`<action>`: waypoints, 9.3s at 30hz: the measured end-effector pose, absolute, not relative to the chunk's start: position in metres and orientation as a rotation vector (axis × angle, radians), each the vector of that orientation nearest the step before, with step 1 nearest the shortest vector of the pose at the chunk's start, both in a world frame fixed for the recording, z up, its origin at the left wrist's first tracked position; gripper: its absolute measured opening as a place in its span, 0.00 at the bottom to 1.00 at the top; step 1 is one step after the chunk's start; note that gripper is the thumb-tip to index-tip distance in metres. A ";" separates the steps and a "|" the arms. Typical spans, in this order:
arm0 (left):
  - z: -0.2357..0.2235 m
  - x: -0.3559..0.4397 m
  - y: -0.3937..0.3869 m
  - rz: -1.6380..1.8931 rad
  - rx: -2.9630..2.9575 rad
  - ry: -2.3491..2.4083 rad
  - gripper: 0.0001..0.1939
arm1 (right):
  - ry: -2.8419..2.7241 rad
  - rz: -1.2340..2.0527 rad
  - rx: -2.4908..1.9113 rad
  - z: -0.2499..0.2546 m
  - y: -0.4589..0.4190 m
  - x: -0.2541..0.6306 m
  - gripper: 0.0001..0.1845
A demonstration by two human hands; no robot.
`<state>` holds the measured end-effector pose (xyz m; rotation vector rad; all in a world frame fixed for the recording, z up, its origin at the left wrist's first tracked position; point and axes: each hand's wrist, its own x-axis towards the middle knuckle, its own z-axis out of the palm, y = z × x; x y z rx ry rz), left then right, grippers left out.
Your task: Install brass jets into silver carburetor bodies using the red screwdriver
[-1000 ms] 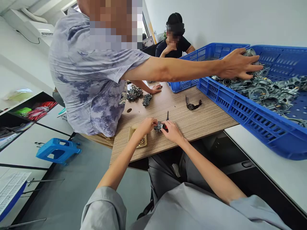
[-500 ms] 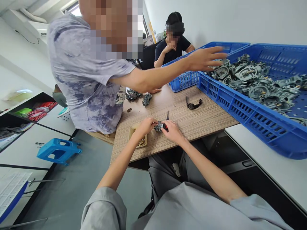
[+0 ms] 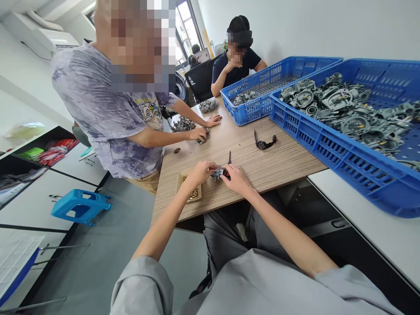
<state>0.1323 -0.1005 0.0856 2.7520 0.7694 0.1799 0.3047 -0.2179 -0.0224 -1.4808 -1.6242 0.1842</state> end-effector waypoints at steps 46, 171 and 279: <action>0.088 0.135 -0.106 0.290 2.716 0.892 0.08 | -1.596 0.206 -1.450 -0.021 -0.220 0.305 0.12; 0.119 0.151 -0.120 -0.308 2.923 1.164 0.08 | -1.589 0.227 -1.443 -0.022 -0.218 0.305 0.15; 0.120 0.154 -0.119 -0.279 2.898 1.163 0.08 | -1.587 0.224 -1.460 -0.021 -0.219 0.305 0.15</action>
